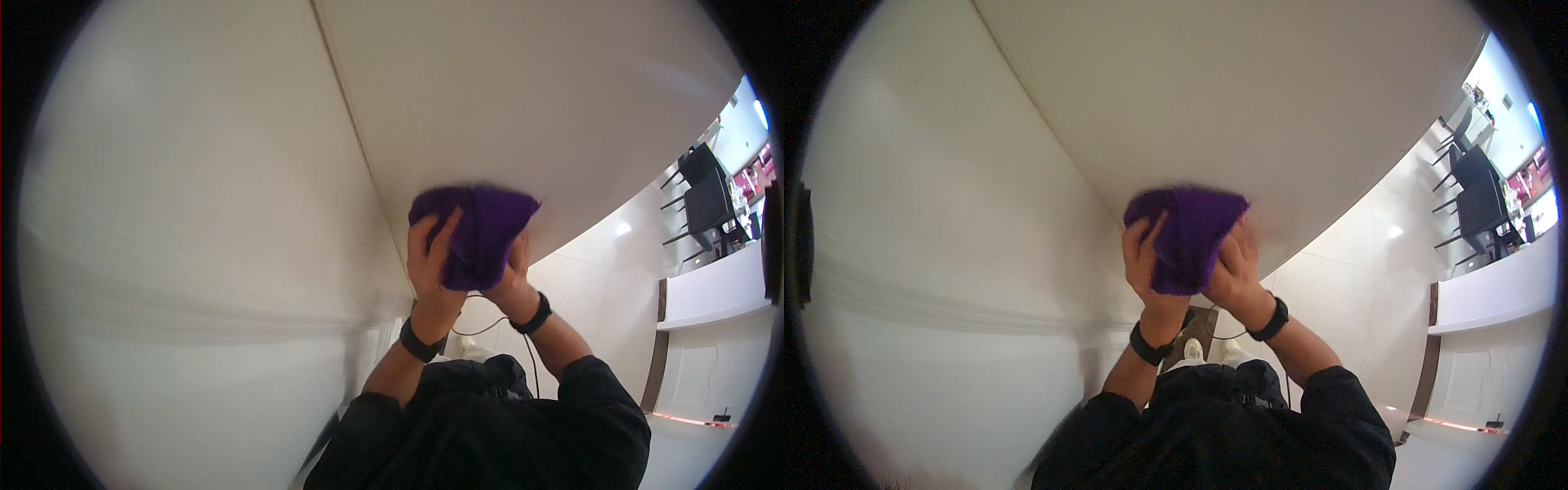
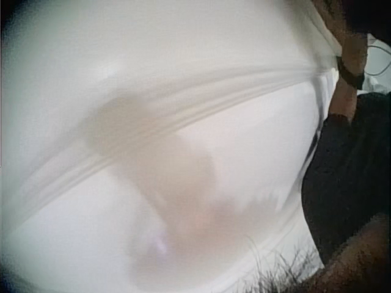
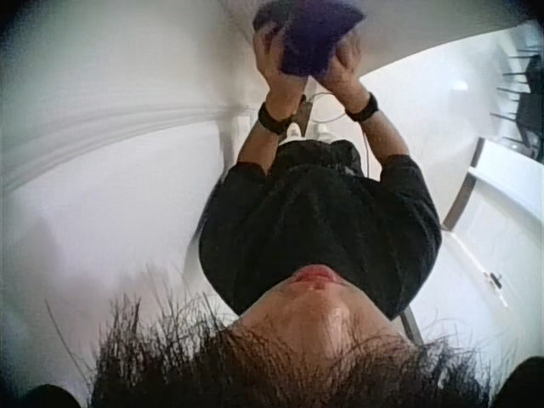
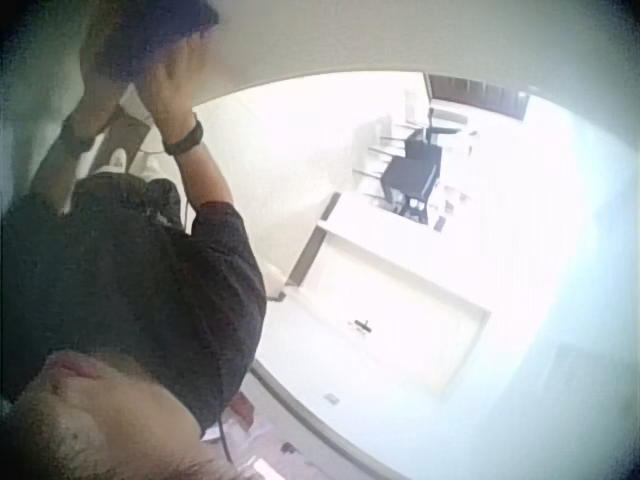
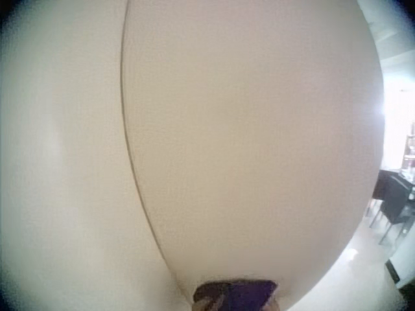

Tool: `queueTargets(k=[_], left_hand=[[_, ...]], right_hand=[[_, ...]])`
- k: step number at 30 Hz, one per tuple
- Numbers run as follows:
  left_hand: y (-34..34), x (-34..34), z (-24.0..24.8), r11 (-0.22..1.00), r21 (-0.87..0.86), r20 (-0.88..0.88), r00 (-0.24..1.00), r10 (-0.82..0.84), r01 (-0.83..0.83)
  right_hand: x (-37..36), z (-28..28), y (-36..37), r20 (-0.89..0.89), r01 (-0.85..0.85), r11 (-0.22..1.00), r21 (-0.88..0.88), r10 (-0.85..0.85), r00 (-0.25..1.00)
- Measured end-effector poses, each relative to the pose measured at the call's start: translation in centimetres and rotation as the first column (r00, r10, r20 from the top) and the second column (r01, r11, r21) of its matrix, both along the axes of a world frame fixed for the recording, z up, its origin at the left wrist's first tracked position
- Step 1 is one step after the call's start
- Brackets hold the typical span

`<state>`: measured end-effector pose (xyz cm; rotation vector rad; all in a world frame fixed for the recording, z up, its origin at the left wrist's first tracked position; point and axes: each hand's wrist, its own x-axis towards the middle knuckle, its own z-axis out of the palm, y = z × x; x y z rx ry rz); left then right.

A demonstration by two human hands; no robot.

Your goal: The person wipes the top of the toilet tank and the seat lid using a cloth, then wipes a shower pipe and the wall, and finishes by cleaning the edges and handle of a bathroom door and its frame.

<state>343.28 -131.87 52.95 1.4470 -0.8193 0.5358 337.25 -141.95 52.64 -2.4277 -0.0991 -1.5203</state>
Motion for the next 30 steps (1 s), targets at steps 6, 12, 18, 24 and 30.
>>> queueTargets(k=[6,12,18,24,30], left_hand=[[-0.1,-2.1,-8.9,0.972,0.196,-0.136,0.985,-0.107,0.133],[-0.5,-3.5,-13.1,0.933,0.262,-0.231,0.954,-0.189,0.248],[-2.8,-4.4,-7.5,0.964,0.186,-0.064,0.981,-0.181,0.19],[-6.5,-6.8,0.0,0.945,0.08,0.071,0.944,-0.323,0.318],[-7.9,-7.5,-1.8,0.935,0.1,0.102,0.932,-0.349,0.339]], right_hand=[[-3.4,-9.8,-1.2,-0.093,0.012,0.997,0.074,-0.005,0.996],[-7.1,-15.7,-3.9,-0.282,-0.011,0.998,-0.055,-0.005,0.959],[-7.9,-8.7,-6.6,-0.121,0.008,0.979,-0.202,-0.033,0.992],[-11.1,-6.6,-8.6,-0.106,0.118,0.793,0.598,-0.067,0.992],[-10.9,-11.3,-8.5,-0.023,0.029,0.477,0.879,-0.019,1.0]])
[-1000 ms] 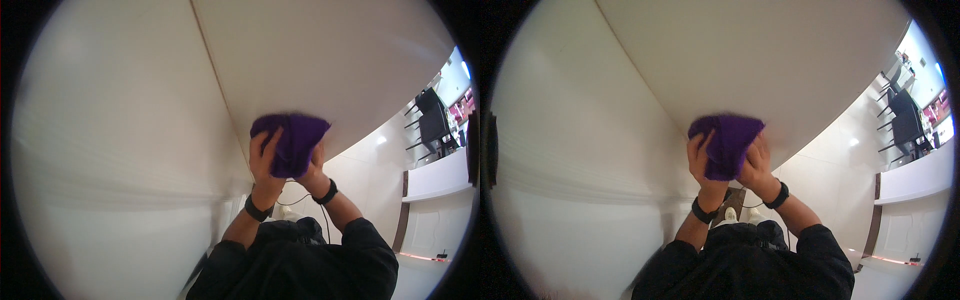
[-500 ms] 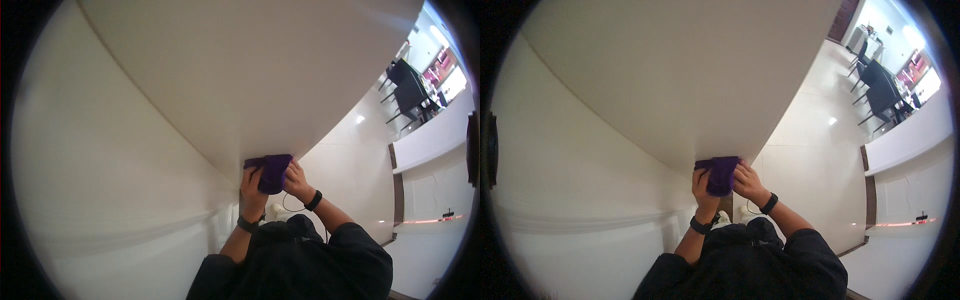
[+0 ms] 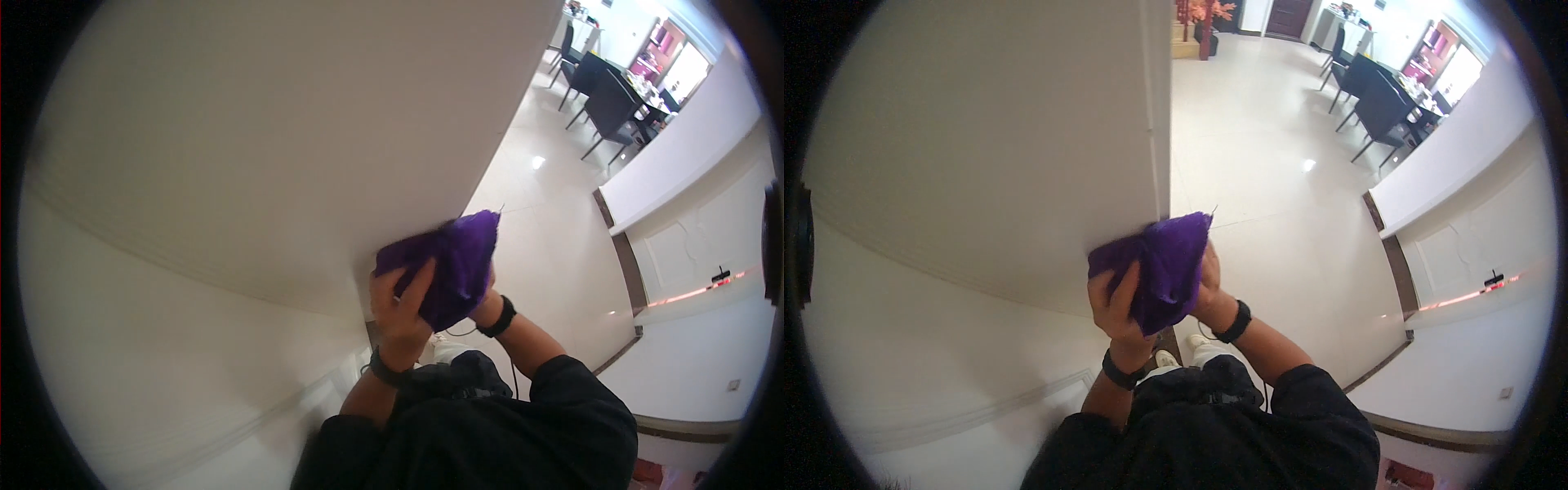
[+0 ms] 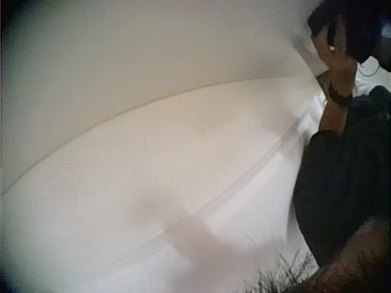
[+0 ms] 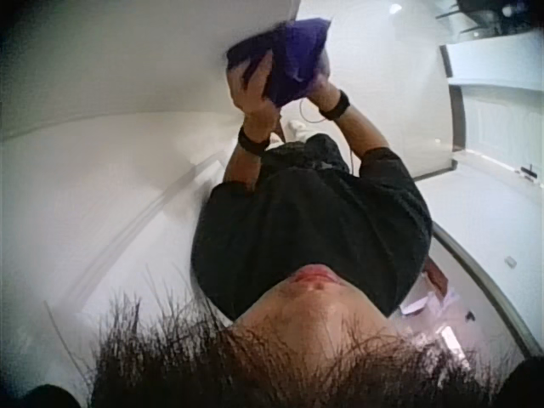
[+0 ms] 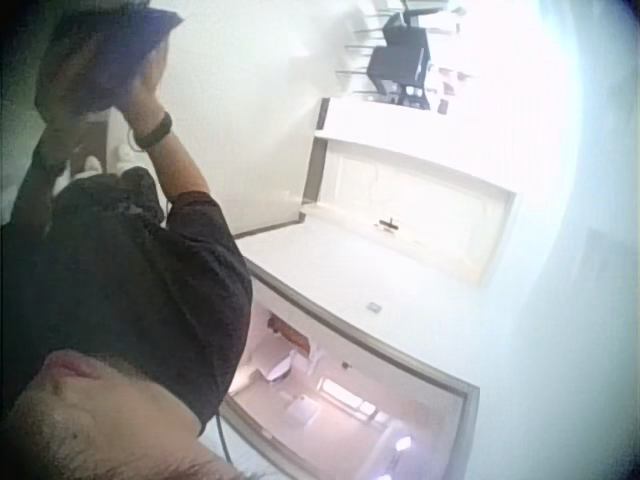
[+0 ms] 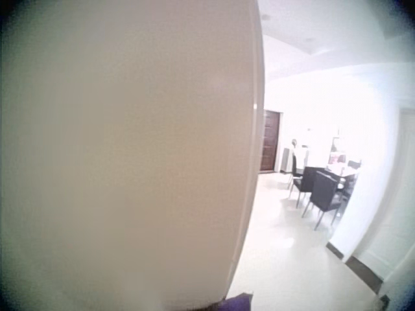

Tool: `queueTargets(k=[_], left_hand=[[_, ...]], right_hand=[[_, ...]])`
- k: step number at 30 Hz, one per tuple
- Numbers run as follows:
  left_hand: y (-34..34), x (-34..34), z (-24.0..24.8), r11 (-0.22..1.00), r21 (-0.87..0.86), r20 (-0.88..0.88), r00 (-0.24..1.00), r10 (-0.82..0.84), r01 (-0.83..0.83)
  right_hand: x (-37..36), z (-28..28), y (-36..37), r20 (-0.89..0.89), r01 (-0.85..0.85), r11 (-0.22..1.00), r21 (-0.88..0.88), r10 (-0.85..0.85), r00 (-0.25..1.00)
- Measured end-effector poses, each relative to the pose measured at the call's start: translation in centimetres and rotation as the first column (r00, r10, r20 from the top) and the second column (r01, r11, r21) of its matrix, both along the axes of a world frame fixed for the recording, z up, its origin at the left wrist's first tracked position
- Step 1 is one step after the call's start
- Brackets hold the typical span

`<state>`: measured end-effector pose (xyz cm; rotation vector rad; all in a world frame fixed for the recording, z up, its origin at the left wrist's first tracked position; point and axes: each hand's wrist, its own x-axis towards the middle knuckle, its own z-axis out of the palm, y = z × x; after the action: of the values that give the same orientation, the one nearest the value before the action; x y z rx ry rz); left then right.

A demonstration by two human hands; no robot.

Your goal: The person wipes the top of the toilet tank and the seat lid using a cloth, then wipes a shower pipe and the wall, and finishes by cleaning the edges and handle of a bathroom door and its frame.

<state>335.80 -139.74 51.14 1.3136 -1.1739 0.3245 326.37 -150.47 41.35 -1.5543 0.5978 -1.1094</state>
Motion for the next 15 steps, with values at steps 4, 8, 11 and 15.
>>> queueTargets(k=[4,8,11,15], left_hand=[[0.0,-0.3,-4.1,0.998,0.056,-0.019,1.0,-0.018,0.019],[0.2,-0.7,-8.5,0.994,0.109,-0.03,0.999,-0.009,0.012],[0.6,0.1,-10.0,0.988,0.149,-0.024,0.999,-0.021,0.025],[1.5,0.7,-8.9,0.983,0.181,-0.006,1.0,0.0,0.001]], right_hand=[[-0.2,-3.7,0.6,0.102,0.025,0.986,0.167,-0.042,0.994],[-0.5,-3.4,2.6,0.075,0.048,0.997,0.068,-0.053,0.996],[-0.6,-4.0,3.2,0.096,0.018,0.989,0.144,-0.032,0.995],[0.1,-0.5,3.8,0.067,0.043,0.999,0.012,-0.043,0.997]])
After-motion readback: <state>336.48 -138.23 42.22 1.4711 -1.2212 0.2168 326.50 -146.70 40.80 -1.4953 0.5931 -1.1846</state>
